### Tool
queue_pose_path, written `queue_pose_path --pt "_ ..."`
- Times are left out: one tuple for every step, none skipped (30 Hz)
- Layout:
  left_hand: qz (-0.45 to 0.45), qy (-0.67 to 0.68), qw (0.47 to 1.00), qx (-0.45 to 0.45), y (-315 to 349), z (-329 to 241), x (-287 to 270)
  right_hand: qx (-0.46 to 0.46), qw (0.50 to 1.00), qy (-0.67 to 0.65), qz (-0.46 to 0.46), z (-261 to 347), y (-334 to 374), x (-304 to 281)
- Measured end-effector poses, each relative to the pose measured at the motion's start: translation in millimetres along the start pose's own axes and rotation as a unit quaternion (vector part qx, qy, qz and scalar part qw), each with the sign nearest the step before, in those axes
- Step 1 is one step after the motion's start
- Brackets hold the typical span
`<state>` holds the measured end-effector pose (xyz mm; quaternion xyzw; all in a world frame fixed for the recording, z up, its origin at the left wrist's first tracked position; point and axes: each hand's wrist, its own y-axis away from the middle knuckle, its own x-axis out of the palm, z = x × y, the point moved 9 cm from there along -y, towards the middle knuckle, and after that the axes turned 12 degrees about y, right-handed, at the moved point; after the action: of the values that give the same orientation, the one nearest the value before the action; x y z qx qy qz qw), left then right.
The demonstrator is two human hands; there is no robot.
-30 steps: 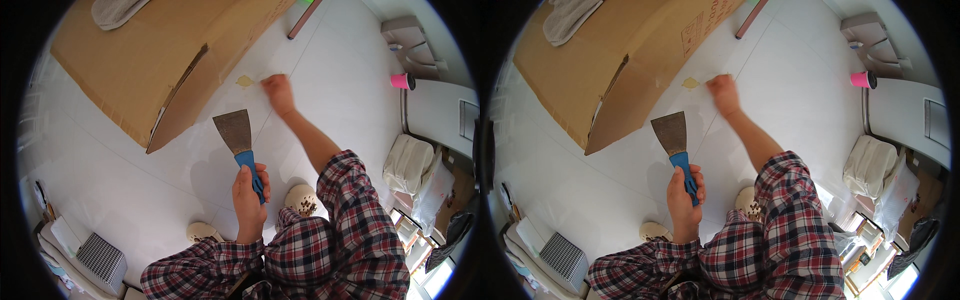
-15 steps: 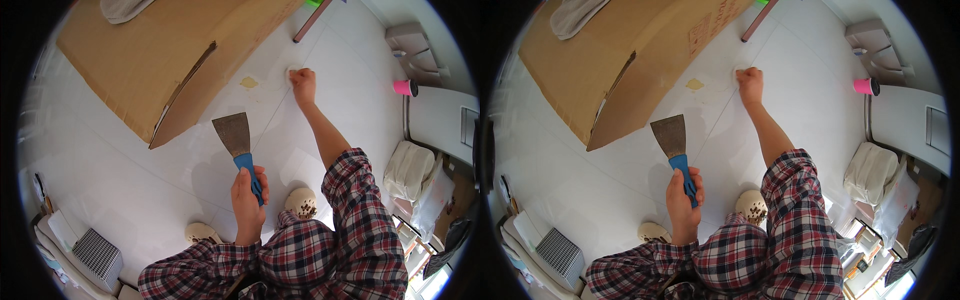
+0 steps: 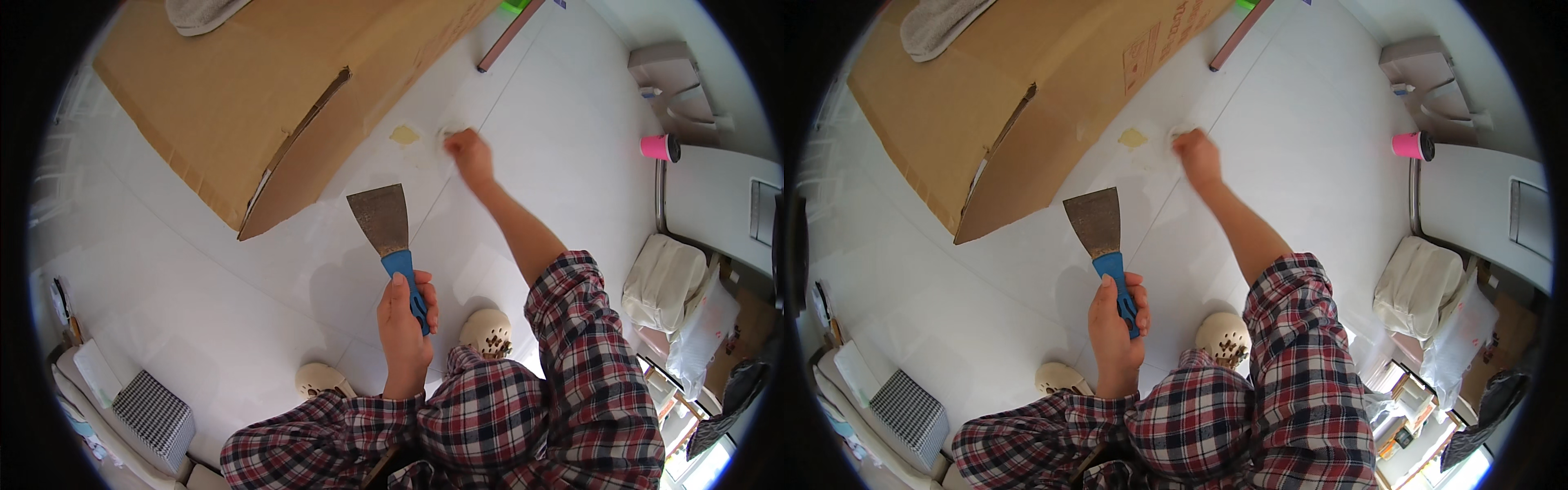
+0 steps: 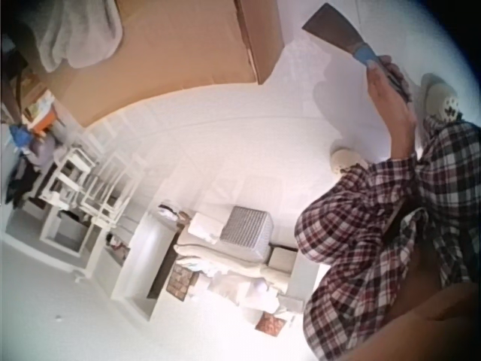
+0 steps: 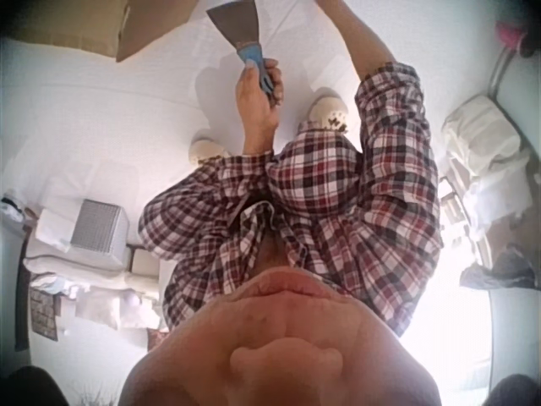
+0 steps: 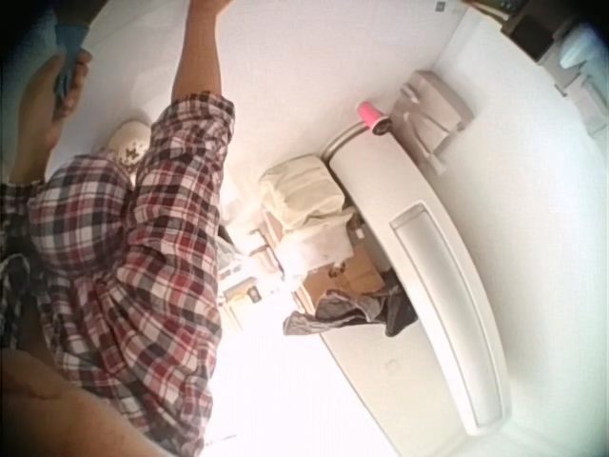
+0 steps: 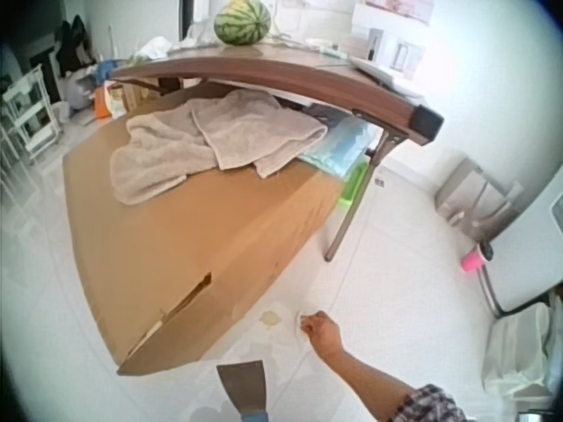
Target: The person scrapes adhesive residue from the floor using a scraper and a paper towel, then disposes of the residue in a trash bin. They wash the scraper in the kitchen sink, dry it, and store it in a cabinet. Finally, they organize items on the floor, including egg cartons and a toy, placing them on a rolling cart.
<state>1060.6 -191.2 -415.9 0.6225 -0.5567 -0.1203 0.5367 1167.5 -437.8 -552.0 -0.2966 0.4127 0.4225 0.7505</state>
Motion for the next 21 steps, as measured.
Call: queue_pose_path --pt "-0.002 0.0 1.0 0.002 -0.5 -1.0 -2.8 -0.042 0.999 -0.013 0.031 16.5 8.6 1.7" --pt "-0.003 -0.001 1.0 0.004 0.7 -2.0 -2.6 -0.084 0.994 -0.024 0.059 32.2 11.2 -1.3" --pt "0.001 -0.004 1.0 0.002 2.4 -1.5 1.4 -0.134 0.99 -0.017 0.042 26.9 9.9 -7.8" --pt "0.005 -0.007 1.0 0.001 3.6 -1.1 4.7 -0.183 0.983 -0.009 0.025 18.8 5.9 -17.2" --pt "0.013 -0.009 1.0 -0.002 3.7 0.8 7.7 -0.085 0.993 -0.078 0.019 -20.7 -4.8 -18.0" --pt "0.01 -0.007 1.0 0.002 3.2 0.2 3.9 0.104 0.977 -0.164 0.086 -51.1 -19.4 -11.8" --pt "0.007 -0.004 1.0 0.006 3.0 -0.3 0.1 0.092 0.992 -0.07 0.052 -45.9 -26.7 -25.1" --pt "0.005 -0.004 1.0 0.008 3.2 -0.8 -0.8 0.081 0.996 0.027 0.014 -41.8 -30.7 -38.7" --pt "0.005 -0.004 1.0 0.008 3.1 -0.6 0.0 0.079 0.997 0.026 -0.005 -37.6 -25.6 -35.3" --pt "0.006 -0.004 1.0 0.009 3.2 -0.2 1.0 0.077 0.996 0.026 -0.023 -27.9 -15.5 -25.2" --pt "0.007 -0.007 1.0 0.006 2.9 1.0 2.6 0.003 1.0 0.012 -0.022 -3.7 -1.8 -10.3" --pt "0.005 -0.01 1.0 0.004 3.2 1.4 3.4 -0.077 0.997 -0.006 0.004 22.9 17.8 7.2" --pt "0.0 -0.01 1.0 0.004 4.0 1.0 1.8 -0.119 0.992 -0.033 0.032 40.7 27.0 9.8" --pt "0.003 -0.009 1.0 0.004 5.8 1.1 2.3 -0.161 0.984 -0.058 0.059 54.2 31.7 9.8" --pt "0.013 -0.011 1.0 0.0 8.0 2.9 6.6 -0.142 0.988 -0.044 0.038 30.8 23.1 6.2" --pt "0.023 -0.012 1.0 -0.005 9.3 4.6 10.5 -0.124 0.992 -0.03 0.018 2.3 8.3 -2.6" --pt "0.01 -0.01 1.0 0.002 7.2 2.8 3.5 -0.129 0.989 0.062 -0.028 3.0 -10.5 -20.3" --pt "0.012 -0.012 1.0 0.0 5.1 4.4 3.6 0.092 0.991 -0.028 -0.089 -48.2 -28.6 -39.0" --pt "0.009 -0.011 1.0 0.012 8.4 1.1 1.0 0.124 0.984 -0.097 -0.083 -46.8 -36.1 -35.0" --pt "0.007 -0.007 1.0 0.016 7.0 0.6 -0.2 0.161 0.971 -0.159 -0.075 -50.0 -36.6 -27.9" --pt "0.004 -0.003 1.0 0.02 5.3 0.1 0.0 0.047 0.995 -0.051 -0.065 -18.6 -32.1 -21.3"
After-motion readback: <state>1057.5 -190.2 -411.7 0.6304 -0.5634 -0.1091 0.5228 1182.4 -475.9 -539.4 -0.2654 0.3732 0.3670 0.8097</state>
